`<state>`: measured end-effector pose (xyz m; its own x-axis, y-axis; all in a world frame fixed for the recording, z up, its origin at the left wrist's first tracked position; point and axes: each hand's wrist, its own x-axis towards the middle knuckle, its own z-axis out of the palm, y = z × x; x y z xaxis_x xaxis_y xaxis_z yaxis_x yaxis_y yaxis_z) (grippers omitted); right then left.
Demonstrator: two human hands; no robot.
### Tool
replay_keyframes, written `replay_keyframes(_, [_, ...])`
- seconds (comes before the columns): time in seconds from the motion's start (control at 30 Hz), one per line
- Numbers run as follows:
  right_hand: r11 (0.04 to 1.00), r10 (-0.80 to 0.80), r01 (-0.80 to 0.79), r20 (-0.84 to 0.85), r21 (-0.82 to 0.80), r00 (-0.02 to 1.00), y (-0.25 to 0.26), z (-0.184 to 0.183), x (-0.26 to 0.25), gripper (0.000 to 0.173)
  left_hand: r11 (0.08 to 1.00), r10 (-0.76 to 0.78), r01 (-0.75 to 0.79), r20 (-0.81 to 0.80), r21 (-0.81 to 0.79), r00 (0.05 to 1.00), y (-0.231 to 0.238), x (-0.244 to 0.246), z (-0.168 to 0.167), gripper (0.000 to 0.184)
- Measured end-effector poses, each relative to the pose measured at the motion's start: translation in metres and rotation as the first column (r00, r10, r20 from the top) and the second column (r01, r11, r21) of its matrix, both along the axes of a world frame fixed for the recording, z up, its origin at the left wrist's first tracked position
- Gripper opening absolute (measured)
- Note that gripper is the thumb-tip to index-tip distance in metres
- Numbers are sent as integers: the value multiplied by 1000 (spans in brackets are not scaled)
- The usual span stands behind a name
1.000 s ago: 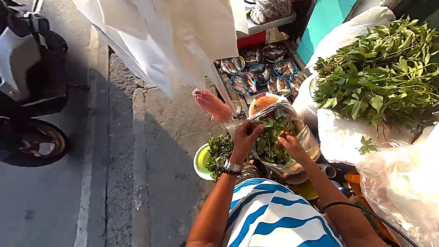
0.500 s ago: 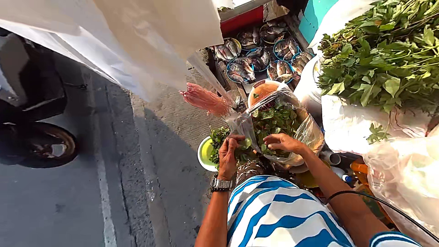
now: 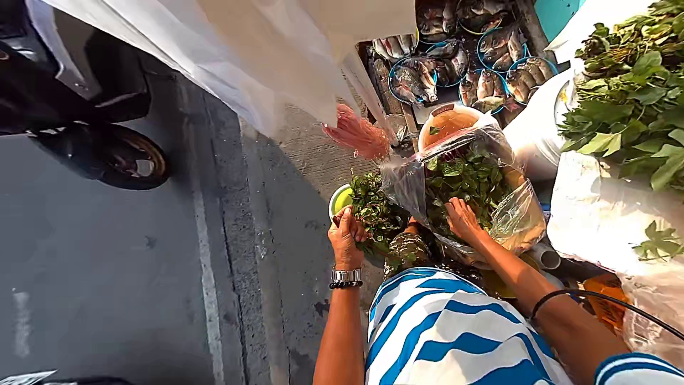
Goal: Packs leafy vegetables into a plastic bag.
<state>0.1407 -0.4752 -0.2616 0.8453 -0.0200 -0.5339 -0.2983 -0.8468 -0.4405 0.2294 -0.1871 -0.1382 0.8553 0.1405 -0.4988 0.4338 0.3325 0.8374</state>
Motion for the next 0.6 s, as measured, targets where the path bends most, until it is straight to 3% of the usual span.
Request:
replay_keyframes(0.1, [996,36,-56,-269,-65,962,-18,14,-11,38,991,33,-39,47,127,998,24,13,-1,17])
replay_keyframes(0.2, [977,10,-122,-540,-173,842,-29,44,-1,35,956,38,-58,72,288,997,52,21,1,13])
replay_keyframes(0.3, [948,-7,-208,-669,-240,743,-29,72,22,36,894,-3,-37,88,447,996,76,23,1,15])
replay_keyframes(0.4, [969,-5,-135,-565,-206,825,-23,88,52,38,699,-220,131,37,703,975,71,21,-4,22])
replay_keyframes(0.47, [992,-42,-7,-390,-123,920,-17,73,67,34,531,-422,300,-60,792,905,50,17,-11,21])
replay_keyframes(0.6, [967,-231,246,-166,72,959,9,24,77,35,234,-707,661,-342,712,619,-23,7,-31,25])
